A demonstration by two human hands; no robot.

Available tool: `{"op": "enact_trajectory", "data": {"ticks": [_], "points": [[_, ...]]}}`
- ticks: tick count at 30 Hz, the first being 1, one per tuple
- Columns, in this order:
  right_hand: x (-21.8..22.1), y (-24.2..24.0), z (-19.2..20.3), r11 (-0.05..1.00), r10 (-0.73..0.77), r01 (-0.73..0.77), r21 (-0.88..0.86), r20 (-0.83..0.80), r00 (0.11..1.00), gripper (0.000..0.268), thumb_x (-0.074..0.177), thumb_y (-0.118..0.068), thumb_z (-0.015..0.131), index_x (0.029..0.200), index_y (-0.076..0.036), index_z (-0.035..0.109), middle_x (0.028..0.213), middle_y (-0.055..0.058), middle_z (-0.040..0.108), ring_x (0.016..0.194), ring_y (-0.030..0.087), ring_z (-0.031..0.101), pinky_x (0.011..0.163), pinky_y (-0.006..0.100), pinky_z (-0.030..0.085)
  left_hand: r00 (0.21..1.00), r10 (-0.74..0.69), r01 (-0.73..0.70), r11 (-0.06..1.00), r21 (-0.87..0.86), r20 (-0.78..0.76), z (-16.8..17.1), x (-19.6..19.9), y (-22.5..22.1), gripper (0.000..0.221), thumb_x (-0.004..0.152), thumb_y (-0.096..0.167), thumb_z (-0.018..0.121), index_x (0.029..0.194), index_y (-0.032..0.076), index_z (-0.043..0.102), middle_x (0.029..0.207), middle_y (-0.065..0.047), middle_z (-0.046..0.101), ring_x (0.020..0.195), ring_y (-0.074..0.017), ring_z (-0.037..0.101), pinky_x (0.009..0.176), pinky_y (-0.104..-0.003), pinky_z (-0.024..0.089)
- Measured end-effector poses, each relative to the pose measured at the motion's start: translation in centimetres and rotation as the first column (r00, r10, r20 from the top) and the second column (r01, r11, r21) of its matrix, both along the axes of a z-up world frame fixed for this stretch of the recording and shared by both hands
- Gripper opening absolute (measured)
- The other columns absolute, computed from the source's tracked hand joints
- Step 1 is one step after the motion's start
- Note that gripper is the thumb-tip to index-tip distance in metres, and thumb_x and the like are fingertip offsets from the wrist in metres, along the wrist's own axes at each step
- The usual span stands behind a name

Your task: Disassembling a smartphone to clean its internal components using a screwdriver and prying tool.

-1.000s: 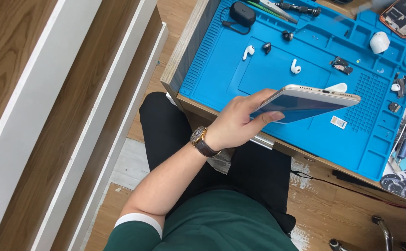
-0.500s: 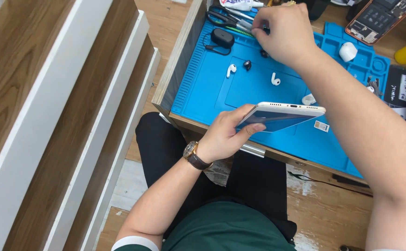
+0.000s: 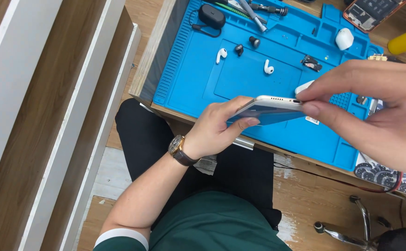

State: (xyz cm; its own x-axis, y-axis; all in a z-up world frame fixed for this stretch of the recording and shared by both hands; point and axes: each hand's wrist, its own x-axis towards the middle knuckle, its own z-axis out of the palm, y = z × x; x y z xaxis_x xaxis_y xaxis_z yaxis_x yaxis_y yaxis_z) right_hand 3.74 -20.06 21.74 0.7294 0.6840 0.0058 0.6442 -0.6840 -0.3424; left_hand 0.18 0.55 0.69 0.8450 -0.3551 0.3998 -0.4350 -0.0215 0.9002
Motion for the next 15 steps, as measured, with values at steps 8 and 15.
{"op": "enact_trajectory", "data": {"ticks": [8, 15], "points": [[-2.1, 0.3, 0.0, 0.994, -0.057, 0.074, -0.082, 0.188, 0.981, 0.012, 0.106, -0.02, 0.072, 0.107, -0.011, 0.08, 0.09, 0.001, 0.076, 0.086, 0.023, 0.07, 0.076, 0.044, 0.047, 0.999, 0.034, -0.034, 0.999, 0.009, 0.002, -0.4, -0.4, -0.2, 0.038, 0.109, 0.028, 0.056, 0.145, 0.014, 0.05, 0.131, -0.005, 0.071, 0.112, -0.0245, 0.076, 0.091, -0.032, 0.064], [-2.3, 0.0, -0.2, 0.996, 0.076, -0.06, -0.069, 0.27, 0.96, 0.01, 0.11, -0.013, 0.073, 0.109, -0.006, 0.08, 0.1, 0.008, 0.078, 0.09, 0.027, 0.072, 0.082, 0.044, 0.052, 0.998, 0.057, -0.057, 0.998, 0.01, 0.016, -0.4, -0.8, -0.4, 0.038, 0.109, 0.03, 0.056, 0.143, 0.014, 0.052, 0.123, -0.002, 0.071, 0.099, -0.0201, 0.074, 0.081, -0.031, 0.059]]}}
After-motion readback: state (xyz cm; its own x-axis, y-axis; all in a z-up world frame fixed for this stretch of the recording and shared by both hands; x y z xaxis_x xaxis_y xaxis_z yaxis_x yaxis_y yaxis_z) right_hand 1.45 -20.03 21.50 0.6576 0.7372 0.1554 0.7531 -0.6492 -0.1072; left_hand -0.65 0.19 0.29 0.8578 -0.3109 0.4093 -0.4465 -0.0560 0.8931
